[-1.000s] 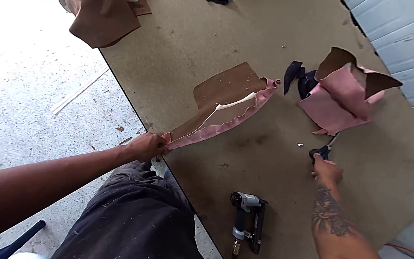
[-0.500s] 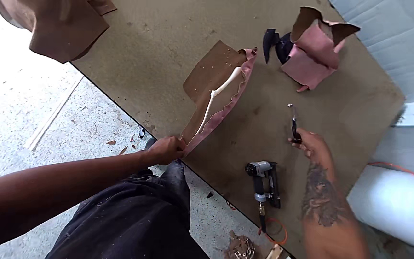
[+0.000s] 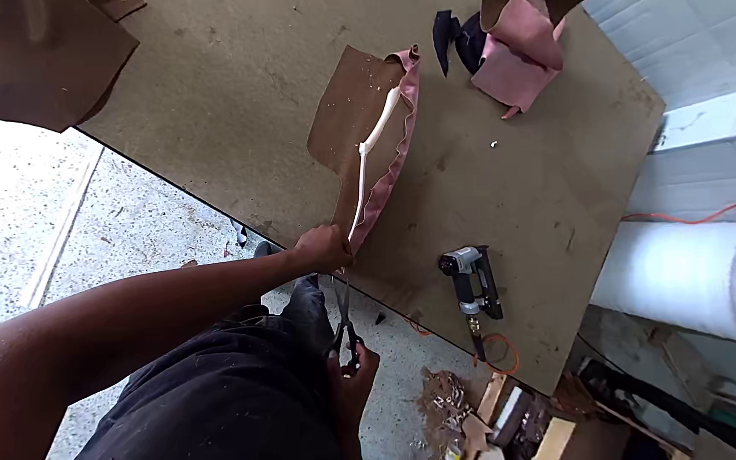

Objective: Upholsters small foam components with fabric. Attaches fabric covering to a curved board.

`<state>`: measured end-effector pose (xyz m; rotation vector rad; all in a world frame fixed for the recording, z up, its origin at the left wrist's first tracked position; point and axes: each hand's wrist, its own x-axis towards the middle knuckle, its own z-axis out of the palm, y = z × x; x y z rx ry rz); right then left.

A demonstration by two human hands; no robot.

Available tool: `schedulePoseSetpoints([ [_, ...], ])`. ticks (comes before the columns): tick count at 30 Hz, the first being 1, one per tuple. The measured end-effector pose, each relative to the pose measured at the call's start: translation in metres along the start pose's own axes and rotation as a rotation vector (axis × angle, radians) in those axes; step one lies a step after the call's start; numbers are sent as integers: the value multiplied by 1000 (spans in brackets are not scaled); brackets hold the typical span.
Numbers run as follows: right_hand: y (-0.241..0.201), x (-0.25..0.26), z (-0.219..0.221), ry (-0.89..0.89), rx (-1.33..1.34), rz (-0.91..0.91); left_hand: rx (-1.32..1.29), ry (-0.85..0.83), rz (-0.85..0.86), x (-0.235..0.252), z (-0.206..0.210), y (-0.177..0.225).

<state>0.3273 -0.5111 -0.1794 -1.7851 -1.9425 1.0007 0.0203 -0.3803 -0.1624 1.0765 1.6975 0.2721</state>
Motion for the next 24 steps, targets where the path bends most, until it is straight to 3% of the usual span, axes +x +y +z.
schedulePoseSetpoints([
  [11,-31,23,58,149,60,-67,152,49,44,-8,7,18],
  [17,-51,40,67,150,-17,28,147,75,52,-11,16,17],
  [24,-52,27,57,141,40,-27,122,50,55,-9,24,14],
])
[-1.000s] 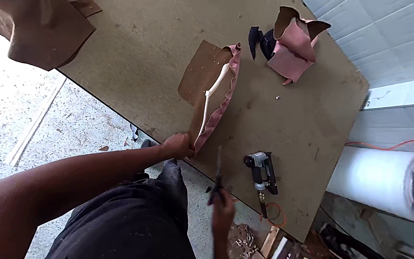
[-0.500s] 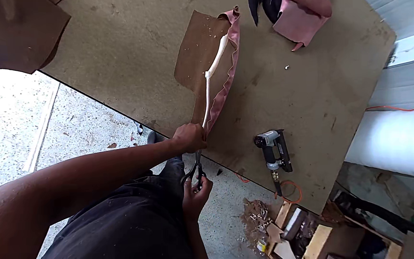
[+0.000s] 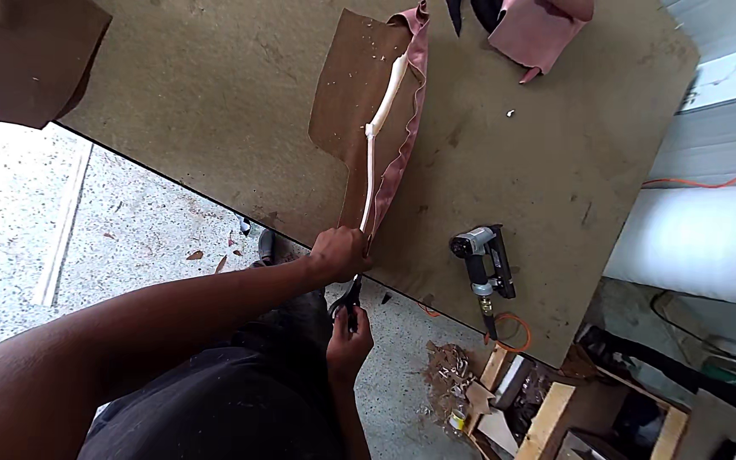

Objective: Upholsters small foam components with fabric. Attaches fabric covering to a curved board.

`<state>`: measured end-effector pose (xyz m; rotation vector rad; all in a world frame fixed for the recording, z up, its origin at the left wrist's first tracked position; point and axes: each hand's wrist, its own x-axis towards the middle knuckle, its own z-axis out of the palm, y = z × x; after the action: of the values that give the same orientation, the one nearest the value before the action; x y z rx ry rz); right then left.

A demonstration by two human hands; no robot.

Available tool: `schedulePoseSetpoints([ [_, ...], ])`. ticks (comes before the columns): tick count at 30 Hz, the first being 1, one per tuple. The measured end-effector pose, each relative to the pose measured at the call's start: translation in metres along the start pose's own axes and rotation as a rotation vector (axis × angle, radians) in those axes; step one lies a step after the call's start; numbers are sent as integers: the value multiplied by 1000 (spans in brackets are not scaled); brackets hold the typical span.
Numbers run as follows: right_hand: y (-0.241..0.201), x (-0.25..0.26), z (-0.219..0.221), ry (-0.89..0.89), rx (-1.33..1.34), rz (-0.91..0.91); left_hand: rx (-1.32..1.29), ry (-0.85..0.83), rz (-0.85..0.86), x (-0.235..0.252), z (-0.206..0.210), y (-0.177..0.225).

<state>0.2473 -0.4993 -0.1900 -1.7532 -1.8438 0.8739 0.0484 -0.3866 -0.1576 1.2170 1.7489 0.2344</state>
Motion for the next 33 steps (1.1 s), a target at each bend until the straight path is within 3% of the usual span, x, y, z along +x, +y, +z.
schedulePoseSetpoints([
  [6,-17,35,-5,-23,-194,158,106,-84,67,-12,8,12],
  [12,-13,40,0,44,-166,69,103,-102,59,-11,2,18],
  [17,-27,61,-8,-8,-235,143,124,-139,100,-15,3,31],
  [23,-24,77,-9,38,-282,18,155,-164,133,-16,1,44],
  [29,-18,107,-9,33,-99,-132,162,-173,215,-20,1,59],
  [33,-18,118,-9,28,95,-97,164,-211,223,-23,-8,68],
])
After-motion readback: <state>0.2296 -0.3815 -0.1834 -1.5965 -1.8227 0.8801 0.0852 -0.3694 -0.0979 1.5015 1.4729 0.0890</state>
